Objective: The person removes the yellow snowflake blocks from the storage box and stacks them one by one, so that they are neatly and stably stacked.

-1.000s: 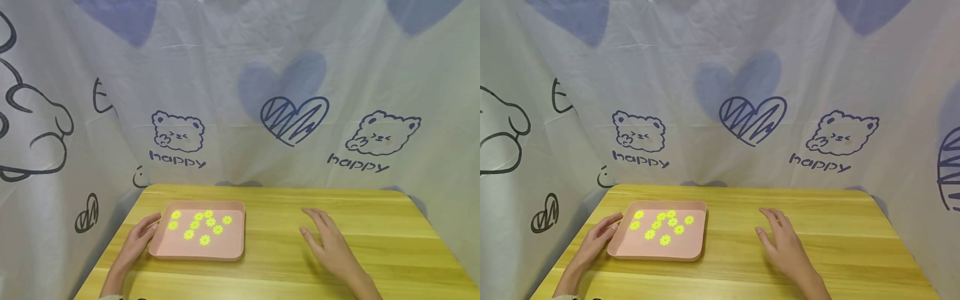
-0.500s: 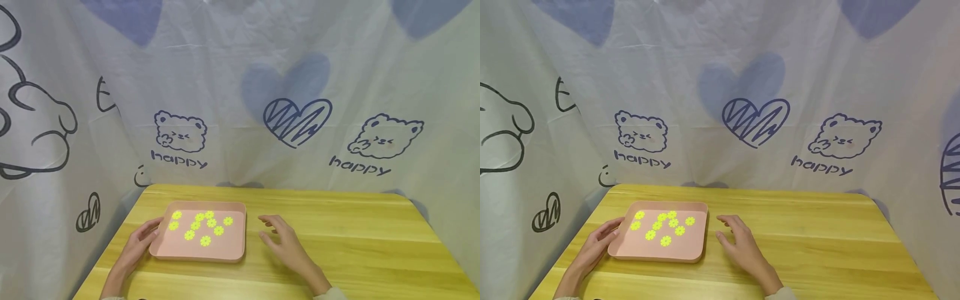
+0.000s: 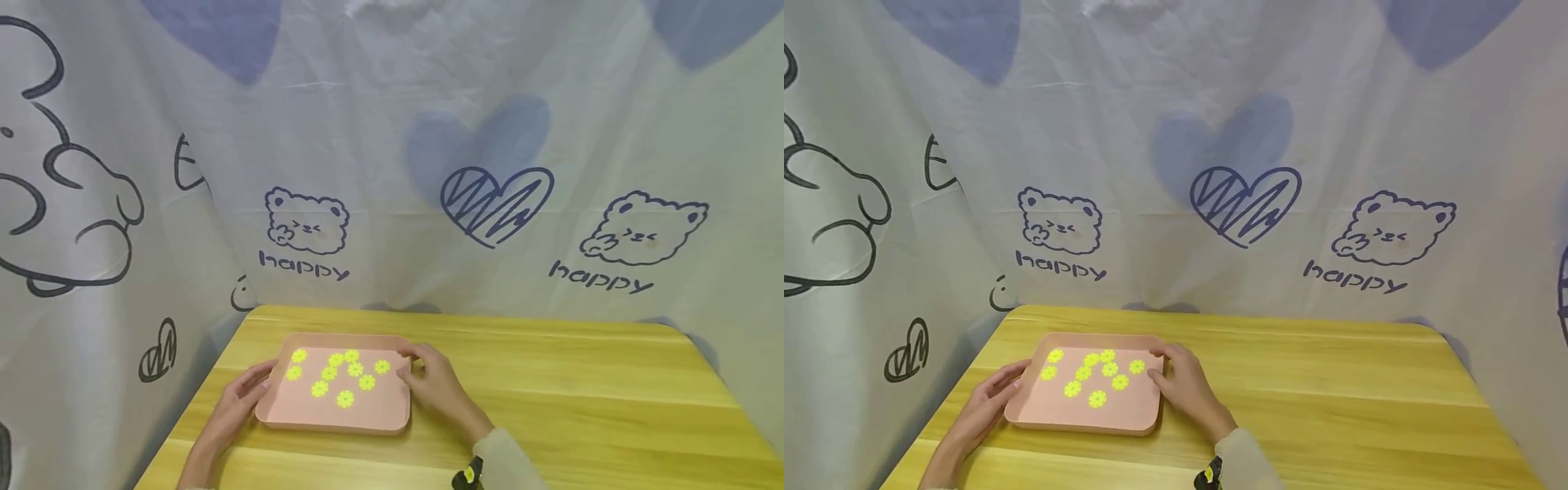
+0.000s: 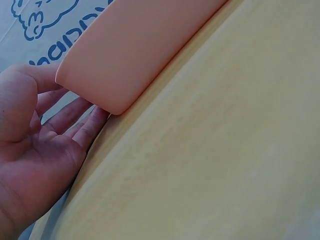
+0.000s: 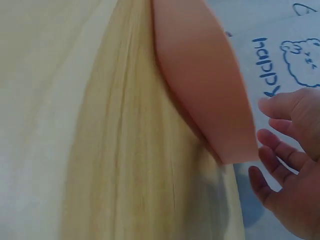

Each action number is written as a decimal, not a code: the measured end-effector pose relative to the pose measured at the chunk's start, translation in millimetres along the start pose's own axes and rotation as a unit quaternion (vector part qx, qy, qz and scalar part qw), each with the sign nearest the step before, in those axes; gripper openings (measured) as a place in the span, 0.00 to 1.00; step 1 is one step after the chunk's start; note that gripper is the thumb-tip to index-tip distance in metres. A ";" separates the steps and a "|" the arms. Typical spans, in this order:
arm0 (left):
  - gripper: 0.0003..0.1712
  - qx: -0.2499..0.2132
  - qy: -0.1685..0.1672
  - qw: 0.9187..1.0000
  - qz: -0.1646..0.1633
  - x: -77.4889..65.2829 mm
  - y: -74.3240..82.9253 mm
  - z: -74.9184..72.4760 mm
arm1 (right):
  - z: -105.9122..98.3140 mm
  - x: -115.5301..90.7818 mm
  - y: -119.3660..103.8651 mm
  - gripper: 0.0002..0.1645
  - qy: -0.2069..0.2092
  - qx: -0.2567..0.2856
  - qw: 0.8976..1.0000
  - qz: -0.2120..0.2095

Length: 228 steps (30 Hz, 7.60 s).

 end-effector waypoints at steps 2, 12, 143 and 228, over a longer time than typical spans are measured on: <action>0.31 -0.003 0.002 1.000 -0.003 0.6 -2.3 0.9 | 4.5 4.7 1.8 0.18 -0.013 -0.025 1.000 -0.010; 0.31 -0.013 0.002 1.000 -0.005 1.9 -1.3 2.0 | 30.3 22.5 3.7 0.18 -0.077 -0.067 0.993 -0.065; 0.31 0.005 0.009 1.000 0.017 1.9 4.0 2.2 | -68.9 -62.5 84.9 0.19 0.046 0.006 0.987 0.153; 0.35 0.000 0.023 0.999 -0.028 3.5 -6.6 0.6 | 40.7 21.2 -15.1 0.15 -0.105 0.018 0.994 -0.008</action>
Point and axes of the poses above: each hand's wrist, its own x-axis towards the middle knuckle, its own z-axis out of the palm, y = z × x, the point moved 10 cm from there along x, towards the middle knuckle, and after that the axes turned 13 degrees about -z, right-handed, at the moved point
